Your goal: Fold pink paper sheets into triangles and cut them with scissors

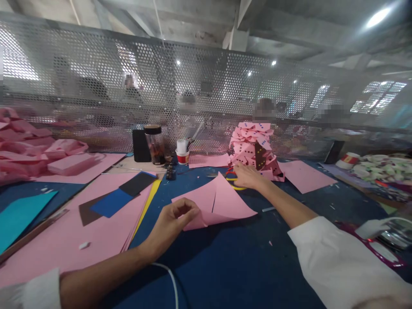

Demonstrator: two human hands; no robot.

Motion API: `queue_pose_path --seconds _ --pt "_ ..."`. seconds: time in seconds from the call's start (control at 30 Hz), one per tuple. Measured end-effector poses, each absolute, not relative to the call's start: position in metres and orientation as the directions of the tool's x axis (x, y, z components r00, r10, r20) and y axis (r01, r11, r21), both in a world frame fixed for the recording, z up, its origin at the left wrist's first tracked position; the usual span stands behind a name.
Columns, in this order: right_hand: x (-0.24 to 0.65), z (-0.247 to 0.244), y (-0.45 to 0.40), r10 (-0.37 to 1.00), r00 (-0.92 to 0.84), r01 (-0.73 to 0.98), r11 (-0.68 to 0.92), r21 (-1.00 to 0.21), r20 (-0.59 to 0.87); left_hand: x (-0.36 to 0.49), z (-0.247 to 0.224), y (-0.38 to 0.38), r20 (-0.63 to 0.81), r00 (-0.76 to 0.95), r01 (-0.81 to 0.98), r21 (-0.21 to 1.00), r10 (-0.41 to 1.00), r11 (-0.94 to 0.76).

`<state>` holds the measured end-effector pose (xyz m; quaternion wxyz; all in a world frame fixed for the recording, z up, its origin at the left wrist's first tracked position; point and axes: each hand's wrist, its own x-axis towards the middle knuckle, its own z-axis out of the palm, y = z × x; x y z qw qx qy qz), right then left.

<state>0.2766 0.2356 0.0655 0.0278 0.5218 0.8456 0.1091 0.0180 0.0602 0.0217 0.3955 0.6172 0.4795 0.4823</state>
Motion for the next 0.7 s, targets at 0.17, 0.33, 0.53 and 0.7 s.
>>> queue_pose_path --seconds 0.17,0.33,0.53,0.7 --pt "0.299 0.088 0.229 0.938 -0.250 0.963 0.215 0.163 0.240 0.019 0.029 0.066 0.079 0.042 0.061 0.995 0.996 -0.082" --pt "0.315 0.110 0.203 0.968 -0.108 0.893 0.194 -0.407 0.225 0.017 0.028 0.070 0.012 0.049 -0.064 0.998 0.999 -0.009" --pt "0.287 0.089 0.105 0.876 -0.480 0.481 0.220 -0.849 -0.045 0.010 0.021 0.076 -0.028 0.053 -0.173 0.984 0.998 0.037" --pt "0.267 0.069 0.063 0.795 -0.585 0.514 0.208 -0.832 -0.162 0.005 0.021 0.080 -0.037 0.027 -0.250 0.967 0.999 0.042"
